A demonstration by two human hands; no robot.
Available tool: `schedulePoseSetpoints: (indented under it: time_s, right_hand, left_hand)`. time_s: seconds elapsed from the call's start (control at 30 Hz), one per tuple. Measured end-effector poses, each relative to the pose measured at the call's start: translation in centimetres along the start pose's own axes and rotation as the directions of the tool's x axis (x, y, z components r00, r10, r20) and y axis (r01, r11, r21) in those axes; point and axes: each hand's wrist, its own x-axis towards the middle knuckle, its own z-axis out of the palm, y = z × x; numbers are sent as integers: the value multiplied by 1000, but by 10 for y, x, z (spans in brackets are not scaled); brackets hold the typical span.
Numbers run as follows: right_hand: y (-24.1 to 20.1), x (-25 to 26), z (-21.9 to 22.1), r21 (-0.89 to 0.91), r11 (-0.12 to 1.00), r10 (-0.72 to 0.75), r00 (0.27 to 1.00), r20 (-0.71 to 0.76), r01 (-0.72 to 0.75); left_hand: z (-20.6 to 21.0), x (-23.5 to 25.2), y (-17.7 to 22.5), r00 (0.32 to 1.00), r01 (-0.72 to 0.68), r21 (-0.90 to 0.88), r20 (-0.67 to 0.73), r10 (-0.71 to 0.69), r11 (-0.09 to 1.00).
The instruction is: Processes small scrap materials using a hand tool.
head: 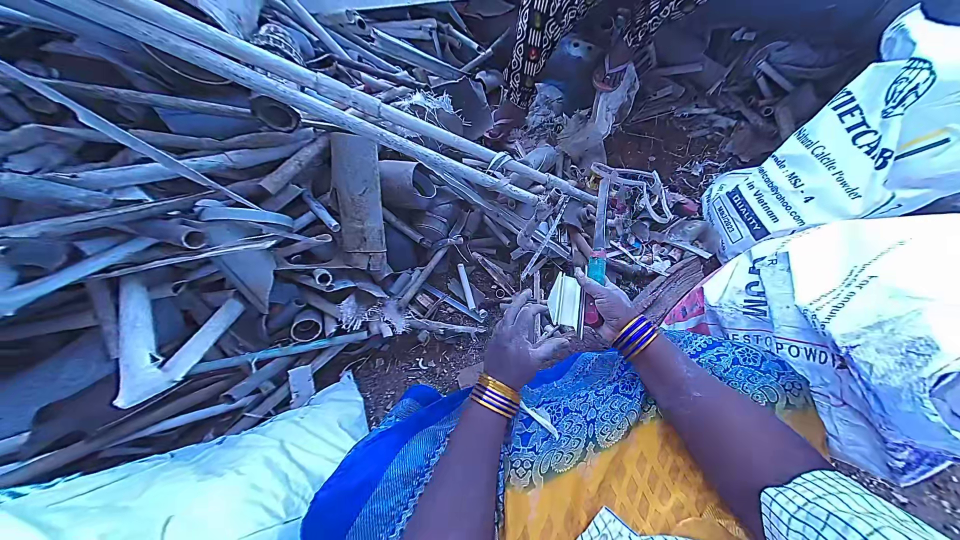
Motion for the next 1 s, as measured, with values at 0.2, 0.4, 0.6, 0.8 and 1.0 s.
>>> schedulePoseSetpoints:
  time_s: [0.2, 0.4, 0.6, 0.8, 1.0]
  right_hand:
    - [-1, -14, 3, -47, 996, 81, 972, 219, -73]
    - [3, -10, -2, -14, 1000, 10, 954, 300, -6]
    - [13, -11, -6, 189, 981, -121, 908, 402, 47]
    - [5, -7, -8, 137, 977, -197, 939, 280, 164]
    - [2, -1, -12, 92, 982, -185, 939, 290, 165]
  left_hand:
    - [6, -8, 2, 997, 68, -144, -25, -72, 987]
    - [4, -8, 6, 948, 183, -810, -5, -319, 557]
    - [2, -6, 8, 930, 369, -639, 254, -267, 675]
    - [-19, 9, 4, 863, 478, -57, 215, -457, 876]
    - [-17, 3, -1, 961, 250, -14, -119, -250, 968]
